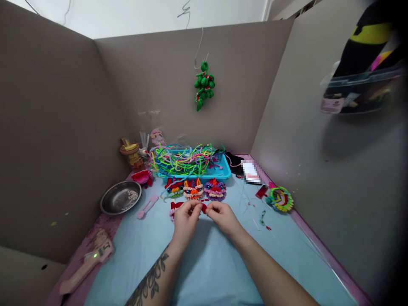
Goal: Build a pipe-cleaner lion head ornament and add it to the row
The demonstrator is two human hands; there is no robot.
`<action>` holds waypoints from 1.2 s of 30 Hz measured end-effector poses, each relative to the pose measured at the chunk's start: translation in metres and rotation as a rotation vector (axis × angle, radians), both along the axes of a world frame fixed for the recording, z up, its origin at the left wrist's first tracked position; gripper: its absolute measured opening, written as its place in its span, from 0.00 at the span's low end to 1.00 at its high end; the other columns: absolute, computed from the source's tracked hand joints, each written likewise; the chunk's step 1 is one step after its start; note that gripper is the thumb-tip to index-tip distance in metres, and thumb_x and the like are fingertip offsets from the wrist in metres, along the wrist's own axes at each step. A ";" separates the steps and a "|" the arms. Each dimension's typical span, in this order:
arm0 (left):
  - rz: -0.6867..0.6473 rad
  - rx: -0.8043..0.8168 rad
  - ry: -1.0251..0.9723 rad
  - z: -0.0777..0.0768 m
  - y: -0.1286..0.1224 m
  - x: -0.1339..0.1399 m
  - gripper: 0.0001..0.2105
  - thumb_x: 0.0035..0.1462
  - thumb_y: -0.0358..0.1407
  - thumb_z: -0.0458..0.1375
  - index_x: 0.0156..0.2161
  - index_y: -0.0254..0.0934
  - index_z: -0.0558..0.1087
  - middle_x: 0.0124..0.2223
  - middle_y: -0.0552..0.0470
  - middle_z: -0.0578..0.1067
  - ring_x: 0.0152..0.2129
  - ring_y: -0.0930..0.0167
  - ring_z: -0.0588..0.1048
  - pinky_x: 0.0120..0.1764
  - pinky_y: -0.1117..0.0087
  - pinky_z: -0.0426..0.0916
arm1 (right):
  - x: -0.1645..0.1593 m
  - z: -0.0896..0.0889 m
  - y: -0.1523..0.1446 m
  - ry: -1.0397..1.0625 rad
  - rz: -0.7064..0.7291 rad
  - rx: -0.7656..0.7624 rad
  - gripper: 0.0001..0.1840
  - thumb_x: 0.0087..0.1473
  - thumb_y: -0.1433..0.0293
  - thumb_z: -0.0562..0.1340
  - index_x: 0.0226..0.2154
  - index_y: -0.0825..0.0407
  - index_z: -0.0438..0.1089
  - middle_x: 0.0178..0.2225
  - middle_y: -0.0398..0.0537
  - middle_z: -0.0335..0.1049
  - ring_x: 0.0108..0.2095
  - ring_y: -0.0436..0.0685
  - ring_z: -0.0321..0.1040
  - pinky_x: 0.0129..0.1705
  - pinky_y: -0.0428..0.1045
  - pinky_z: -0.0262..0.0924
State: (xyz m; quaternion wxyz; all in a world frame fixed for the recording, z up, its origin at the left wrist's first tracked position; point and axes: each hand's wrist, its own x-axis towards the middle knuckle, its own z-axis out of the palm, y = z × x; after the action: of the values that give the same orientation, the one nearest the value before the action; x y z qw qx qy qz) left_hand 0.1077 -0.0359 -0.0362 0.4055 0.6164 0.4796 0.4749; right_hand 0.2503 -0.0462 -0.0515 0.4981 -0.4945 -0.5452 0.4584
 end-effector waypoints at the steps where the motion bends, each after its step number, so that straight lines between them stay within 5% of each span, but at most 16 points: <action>1: -0.002 0.003 0.001 0.000 0.000 0.000 0.11 0.51 0.41 0.55 0.32 0.34 0.73 0.25 0.53 0.72 0.20 0.74 0.68 0.24 0.75 0.63 | 0.000 0.000 0.000 -0.008 -0.007 0.007 0.12 0.46 0.64 0.60 0.20 0.55 0.67 0.19 0.41 0.62 0.23 0.49 0.56 0.27 0.44 0.51; 10: -0.011 -0.039 0.017 -0.001 0.006 -0.001 0.11 0.50 0.41 0.56 0.30 0.33 0.73 0.21 0.55 0.69 0.17 0.75 0.65 0.22 0.76 0.59 | 0.001 0.009 0.000 -0.053 0.000 0.041 0.11 0.47 0.64 0.60 0.25 0.55 0.70 0.26 0.46 0.69 0.29 0.53 0.63 0.33 0.47 0.56; 16: -0.097 -0.073 0.028 -0.001 0.006 0.001 0.12 0.50 0.41 0.56 0.29 0.33 0.74 0.22 0.54 0.70 0.17 0.75 0.65 0.21 0.76 0.60 | 0.001 0.009 -0.002 -0.061 -0.037 0.063 0.11 0.48 0.64 0.58 0.21 0.54 0.66 0.21 0.42 0.64 0.25 0.50 0.59 0.29 0.45 0.54; 25: -0.040 -0.040 0.054 -0.005 0.010 -0.002 0.10 0.49 0.39 0.57 0.29 0.34 0.75 0.27 0.50 0.75 0.22 0.72 0.70 0.25 0.74 0.62 | -0.002 0.002 0.002 -0.010 0.022 0.015 0.09 0.45 0.65 0.61 0.23 0.54 0.67 0.23 0.43 0.65 0.26 0.51 0.59 0.30 0.46 0.54; 36: -0.099 -0.057 0.038 -0.003 0.011 -0.002 0.08 0.47 0.37 0.59 0.28 0.34 0.77 0.29 0.48 0.78 0.28 0.67 0.74 0.32 0.71 0.67 | 0.000 -0.001 0.000 -0.031 0.038 -0.105 0.15 0.43 0.65 0.62 0.15 0.54 0.59 0.15 0.37 0.50 0.19 0.45 0.46 0.21 0.44 0.41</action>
State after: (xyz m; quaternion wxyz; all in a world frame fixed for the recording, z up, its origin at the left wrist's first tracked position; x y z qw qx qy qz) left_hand 0.1053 -0.0250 -0.0391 0.4370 0.6365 0.4694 0.4285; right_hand 0.2498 -0.0460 -0.0529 0.4541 -0.5164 -0.5374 0.4881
